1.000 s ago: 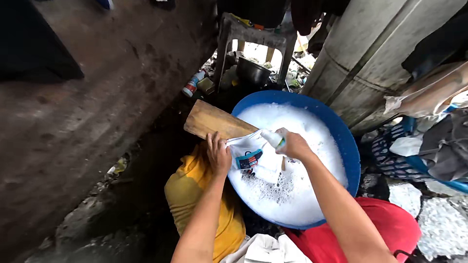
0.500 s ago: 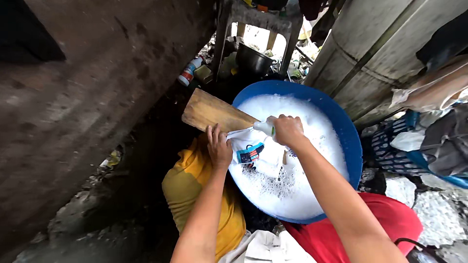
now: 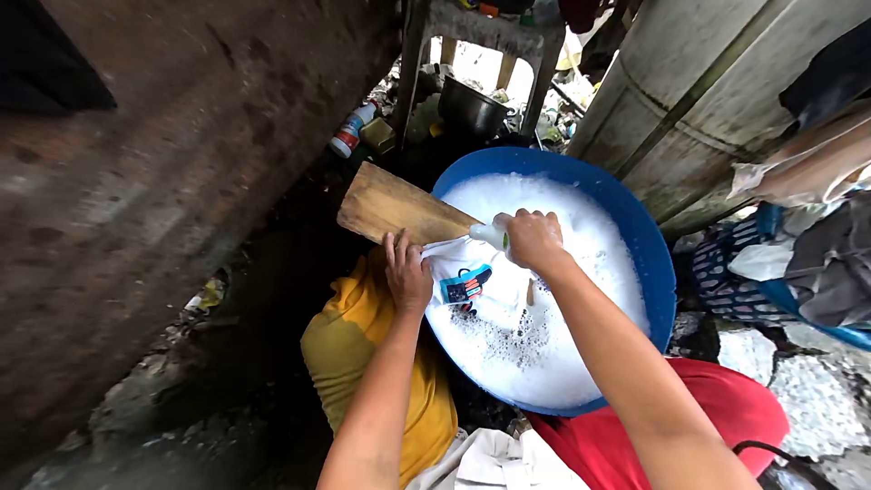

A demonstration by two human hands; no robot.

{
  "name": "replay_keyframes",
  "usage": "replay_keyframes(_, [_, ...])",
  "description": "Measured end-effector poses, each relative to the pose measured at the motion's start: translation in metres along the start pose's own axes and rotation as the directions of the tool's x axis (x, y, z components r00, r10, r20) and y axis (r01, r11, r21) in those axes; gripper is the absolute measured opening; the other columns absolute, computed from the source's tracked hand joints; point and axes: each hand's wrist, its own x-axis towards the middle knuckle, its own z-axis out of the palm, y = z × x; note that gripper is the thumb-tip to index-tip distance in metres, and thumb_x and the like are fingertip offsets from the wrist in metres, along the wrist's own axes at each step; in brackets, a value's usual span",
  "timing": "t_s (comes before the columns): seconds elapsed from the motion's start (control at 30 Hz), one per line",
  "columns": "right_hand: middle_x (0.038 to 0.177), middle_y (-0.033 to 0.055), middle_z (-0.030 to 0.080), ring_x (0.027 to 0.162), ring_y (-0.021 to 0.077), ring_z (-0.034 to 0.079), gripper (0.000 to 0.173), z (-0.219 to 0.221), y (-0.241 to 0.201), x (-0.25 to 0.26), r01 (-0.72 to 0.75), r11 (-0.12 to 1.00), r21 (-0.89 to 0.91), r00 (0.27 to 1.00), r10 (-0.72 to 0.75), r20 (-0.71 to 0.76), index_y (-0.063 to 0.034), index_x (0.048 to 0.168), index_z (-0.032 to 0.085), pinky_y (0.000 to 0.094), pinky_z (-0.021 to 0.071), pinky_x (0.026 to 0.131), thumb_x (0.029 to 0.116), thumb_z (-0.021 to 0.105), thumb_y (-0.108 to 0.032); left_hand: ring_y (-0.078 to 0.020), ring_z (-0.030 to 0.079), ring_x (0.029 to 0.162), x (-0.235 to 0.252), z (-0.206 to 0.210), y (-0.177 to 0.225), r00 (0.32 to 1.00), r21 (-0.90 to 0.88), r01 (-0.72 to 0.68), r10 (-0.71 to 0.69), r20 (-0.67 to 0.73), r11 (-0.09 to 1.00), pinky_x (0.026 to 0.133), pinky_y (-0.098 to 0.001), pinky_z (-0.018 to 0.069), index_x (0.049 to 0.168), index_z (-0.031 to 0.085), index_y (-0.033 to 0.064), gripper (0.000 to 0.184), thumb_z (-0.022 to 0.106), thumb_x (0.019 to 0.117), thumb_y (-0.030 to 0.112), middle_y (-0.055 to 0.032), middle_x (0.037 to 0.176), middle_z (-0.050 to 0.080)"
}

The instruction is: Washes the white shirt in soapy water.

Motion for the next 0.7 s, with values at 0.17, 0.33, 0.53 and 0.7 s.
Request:
replay_keyframes(0.17, [0.129, 0.0271, 0.063, 0.119, 0.0483, 0.059, 0.053, 0.0006, -0.0005, 0.0012, 0.002, 1.000, -0.011, 1.000, -0.002, -0.009, -0.0167, 0.139, 0.062, 0.0660, 0.0436, 0.093, 0.0876, 0.072, -0.006, -0.0441, 0.030, 0.150, -0.0002, 0.0015, -0.0019, 1.000, -0.006, -0.009, 0.009, -0.005, 1.000, 0.106, -0.0632, 0.0422, 0.108, 0.068, -0.0036, 0.018, 0.058, 0.0970, 0.007, -0.0164, 0.157, 0.045])
replay_keyframes(0.33, [0.129, 0.0258, 0.064, 0.121, 0.0465, 0.059, 0.054, -0.0001, -0.0005, 0.0017, -0.025, 0.999, -0.041, 1.000, 0.025, 0.010, -0.0183, 0.140, 0.062, 0.0642, 0.0434, 0.095, 0.0889, 0.070, -0.006, -0.0438, 0.032, 0.149, -0.0001, 0.0018, -0.0022, 1.000, -0.008, -0.015, 0.015, -0.008, 1.000, 0.107, -0.0629, 0.0415, 0.108, 0.068, -0.0039, 0.018, 0.058, 0.0970, 0.007, -0.0166, 0.156, 0.046])
replay_keyframes(0.53, [0.129, 0.0274, 0.063, 0.121, 0.0478, 0.058, 0.052, -0.0012, 0.0017, 0.0015, -0.023, 0.999, -0.036, 1.000, 0.024, 0.008, -0.0158, 0.139, 0.063, 0.0659, 0.0426, 0.096, 0.0890, 0.069, -0.004, -0.0450, 0.031, 0.149, 0.0011, -0.0018, -0.0003, 1.000, -0.017, 0.000, 0.000, 0.016, 1.000, 0.107, -0.0641, 0.0415, 0.109, 0.068, -0.0041, 0.019, 0.059, 0.0968, 0.007, -0.0181, 0.156, 0.046])
replay_keyframes(0.7, [0.126, 0.0261, 0.065, 0.119, 0.0467, 0.060, 0.050, -0.0024, 0.0017, 0.0012, -0.011, 0.998, -0.065, 1.000, 0.011, 0.002, -0.0174, 0.137, 0.064, 0.0641, 0.0435, 0.095, 0.0896, 0.068, -0.004, -0.0448, 0.031, 0.149, 0.0001, 0.0012, -0.0019, 1.000, -0.018, -0.009, 0.009, -0.007, 1.000, 0.107, -0.0641, 0.0408, 0.108, 0.069, -0.0040, 0.018, 0.058, 0.0969, 0.006, -0.0175, 0.155, 0.047])
